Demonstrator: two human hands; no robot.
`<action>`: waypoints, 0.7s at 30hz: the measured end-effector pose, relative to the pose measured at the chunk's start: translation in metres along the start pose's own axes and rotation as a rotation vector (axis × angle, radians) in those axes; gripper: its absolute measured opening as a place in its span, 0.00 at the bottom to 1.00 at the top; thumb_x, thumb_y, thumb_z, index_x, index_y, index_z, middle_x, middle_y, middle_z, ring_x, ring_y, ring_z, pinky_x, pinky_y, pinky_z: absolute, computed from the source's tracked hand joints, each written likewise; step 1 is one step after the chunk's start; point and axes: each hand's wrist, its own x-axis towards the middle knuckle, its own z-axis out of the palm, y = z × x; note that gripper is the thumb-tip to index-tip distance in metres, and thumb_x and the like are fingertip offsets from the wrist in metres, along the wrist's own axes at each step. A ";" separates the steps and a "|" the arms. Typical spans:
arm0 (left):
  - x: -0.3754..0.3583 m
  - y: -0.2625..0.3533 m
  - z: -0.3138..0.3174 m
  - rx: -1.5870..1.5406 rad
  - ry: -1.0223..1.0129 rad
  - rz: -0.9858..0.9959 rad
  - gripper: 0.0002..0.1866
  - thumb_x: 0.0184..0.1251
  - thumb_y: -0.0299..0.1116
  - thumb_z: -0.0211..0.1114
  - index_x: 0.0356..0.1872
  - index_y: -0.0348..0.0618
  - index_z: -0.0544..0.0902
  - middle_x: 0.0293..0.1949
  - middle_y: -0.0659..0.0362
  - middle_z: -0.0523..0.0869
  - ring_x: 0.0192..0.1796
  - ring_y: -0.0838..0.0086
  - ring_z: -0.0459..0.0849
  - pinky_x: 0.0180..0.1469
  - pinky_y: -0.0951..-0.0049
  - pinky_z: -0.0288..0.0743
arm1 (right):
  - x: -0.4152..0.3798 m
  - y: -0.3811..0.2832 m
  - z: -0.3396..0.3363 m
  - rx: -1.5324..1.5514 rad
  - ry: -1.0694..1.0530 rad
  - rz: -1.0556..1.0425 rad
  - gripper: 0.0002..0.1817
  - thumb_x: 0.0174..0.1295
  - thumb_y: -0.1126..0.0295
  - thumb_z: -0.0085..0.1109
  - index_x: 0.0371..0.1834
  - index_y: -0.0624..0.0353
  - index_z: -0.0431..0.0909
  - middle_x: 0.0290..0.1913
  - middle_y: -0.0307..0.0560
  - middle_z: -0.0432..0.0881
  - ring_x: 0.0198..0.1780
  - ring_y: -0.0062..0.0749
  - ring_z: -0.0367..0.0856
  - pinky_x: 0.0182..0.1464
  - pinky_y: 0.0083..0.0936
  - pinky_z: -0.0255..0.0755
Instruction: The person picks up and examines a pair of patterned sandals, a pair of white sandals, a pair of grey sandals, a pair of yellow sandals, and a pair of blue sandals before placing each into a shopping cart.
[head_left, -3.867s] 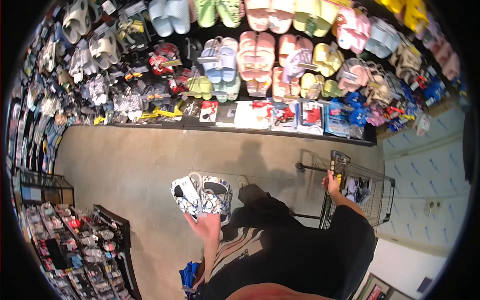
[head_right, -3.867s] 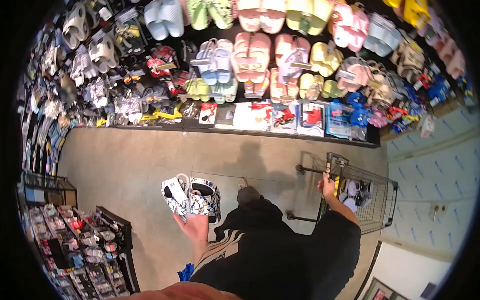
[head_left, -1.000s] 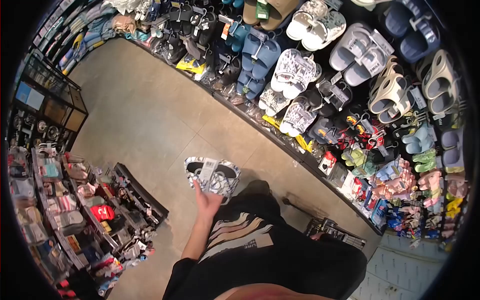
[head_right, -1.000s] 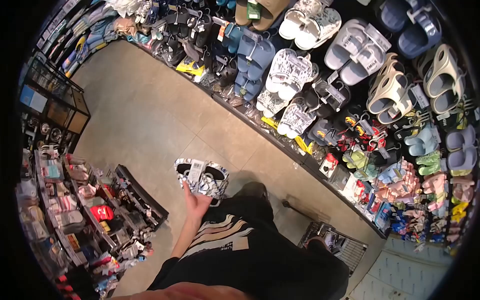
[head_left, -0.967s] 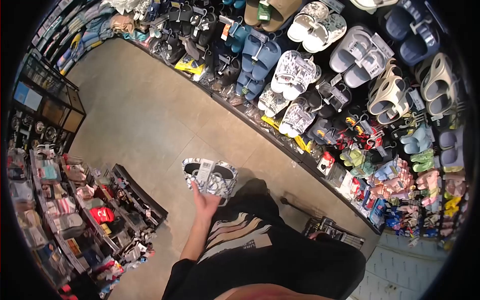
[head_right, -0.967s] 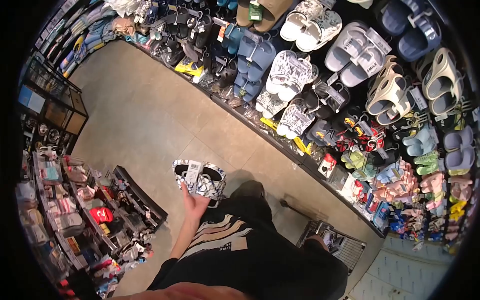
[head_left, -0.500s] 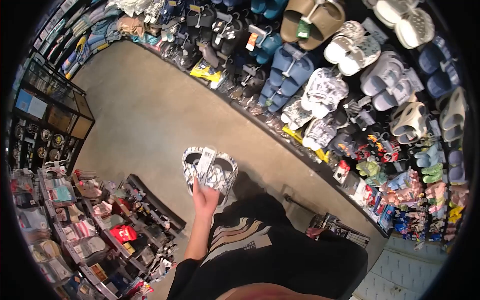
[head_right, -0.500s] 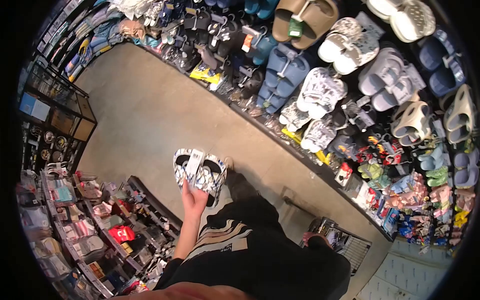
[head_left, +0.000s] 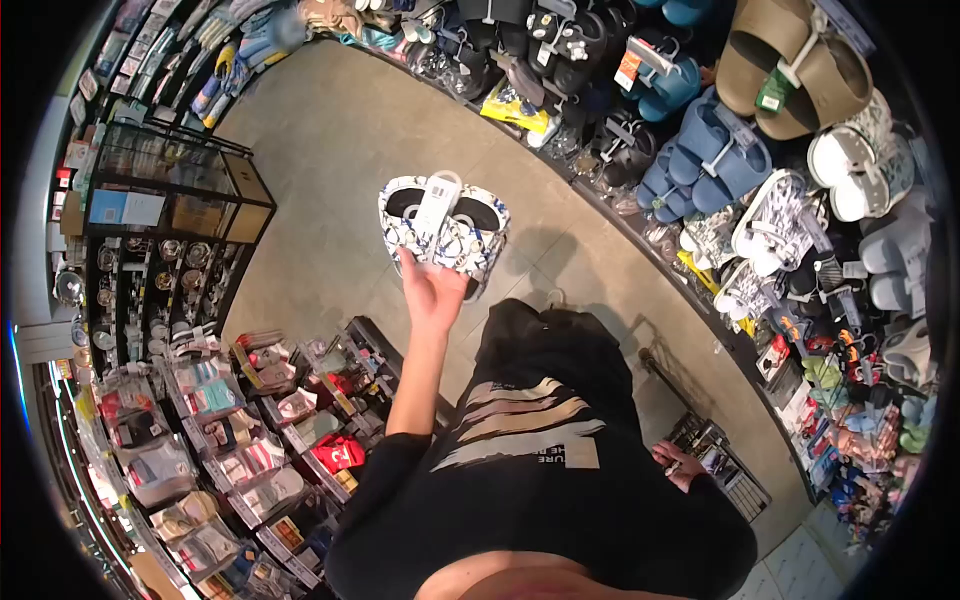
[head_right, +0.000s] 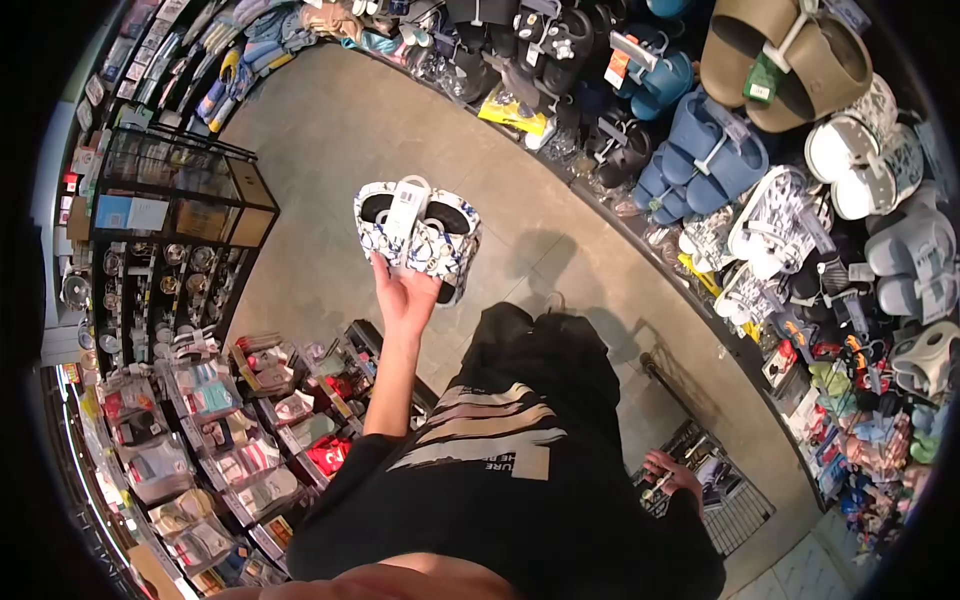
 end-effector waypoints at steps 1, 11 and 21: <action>0.020 0.005 0.009 -0.033 -0.007 -0.019 0.36 0.79 0.63 0.46 0.76 0.50 0.66 0.76 0.57 0.70 0.76 0.57 0.68 0.77 0.46 0.60 | -0.007 -0.012 0.032 0.033 -0.110 -0.087 0.26 0.72 0.75 0.59 0.72 0.63 0.67 0.72 0.48 0.72 0.73 0.37 0.69 0.71 0.34 0.69; 0.237 0.036 0.068 0.030 -0.403 0.174 0.48 0.59 0.68 0.68 0.76 0.55 0.67 0.76 0.62 0.70 0.77 0.63 0.65 0.79 0.49 0.56 | 0.099 -0.028 0.120 0.148 -0.137 -0.396 0.39 0.63 0.66 0.68 0.77 0.58 0.63 0.78 0.47 0.65 0.78 0.50 0.63 0.74 0.52 0.64; 0.473 0.103 0.202 0.208 -0.270 0.149 0.26 0.76 0.59 0.57 0.60 0.50 0.81 0.56 0.63 0.87 0.60 0.70 0.83 0.67 0.57 0.71 | 0.190 -0.044 0.228 -0.391 1.238 -0.837 0.14 0.53 0.73 0.64 0.43 0.68 0.83 0.31 0.46 0.85 0.31 0.37 0.82 0.38 0.33 0.76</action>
